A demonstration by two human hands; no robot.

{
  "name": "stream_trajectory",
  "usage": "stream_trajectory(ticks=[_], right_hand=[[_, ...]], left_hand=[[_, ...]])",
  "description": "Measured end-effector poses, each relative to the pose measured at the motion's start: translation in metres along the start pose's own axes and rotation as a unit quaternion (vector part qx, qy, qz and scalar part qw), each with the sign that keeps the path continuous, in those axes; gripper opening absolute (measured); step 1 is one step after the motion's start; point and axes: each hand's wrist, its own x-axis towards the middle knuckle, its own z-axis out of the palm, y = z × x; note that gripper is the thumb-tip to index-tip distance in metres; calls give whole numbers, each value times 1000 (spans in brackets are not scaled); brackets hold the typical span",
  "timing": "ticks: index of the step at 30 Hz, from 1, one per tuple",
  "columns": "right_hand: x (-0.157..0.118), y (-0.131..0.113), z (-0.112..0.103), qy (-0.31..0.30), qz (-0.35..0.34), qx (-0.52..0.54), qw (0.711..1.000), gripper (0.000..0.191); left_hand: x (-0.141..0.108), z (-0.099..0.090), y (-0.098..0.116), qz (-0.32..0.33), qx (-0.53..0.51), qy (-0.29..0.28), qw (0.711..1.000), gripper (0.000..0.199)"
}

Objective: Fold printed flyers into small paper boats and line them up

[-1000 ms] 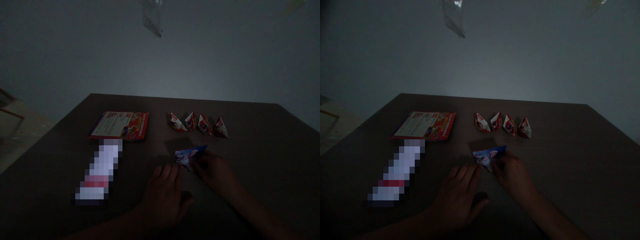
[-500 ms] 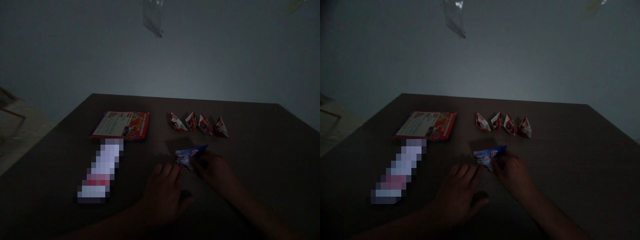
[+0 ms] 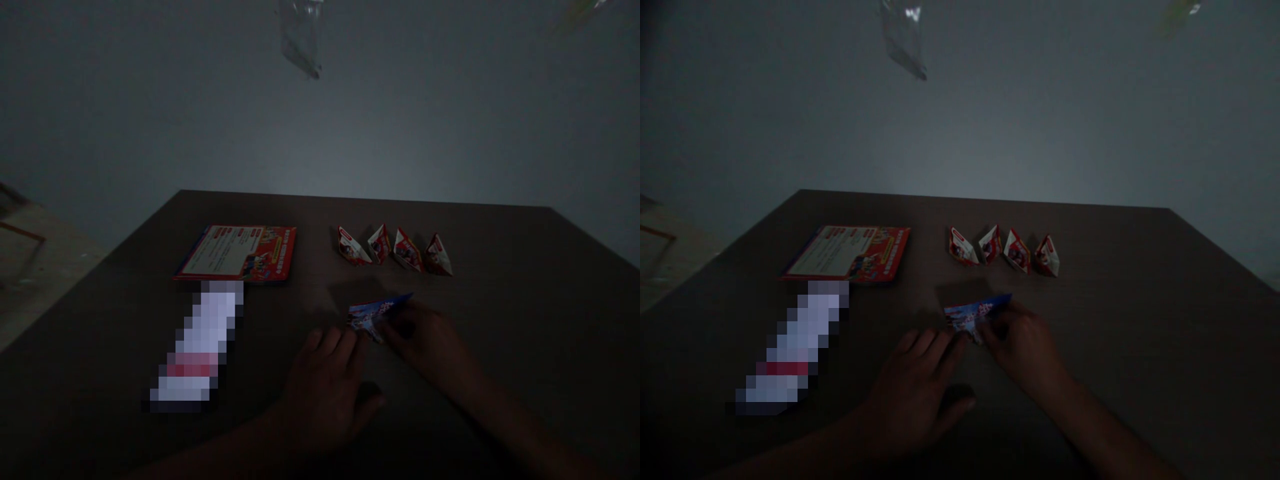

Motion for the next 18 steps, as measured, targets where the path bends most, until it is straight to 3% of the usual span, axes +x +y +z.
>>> stream_trajectory(ticks=[8, 18], right_hand=[[-3, 0, 7, 25, 10, -59, 998, 37], [-4, -3, 5, 12, -4, -108, 994, 38]], left_hand=[[1, 3, 2, -6, -11, 7, 1000, 57], [1, 2, 1, -14, -25, 2, 1000, 56]])
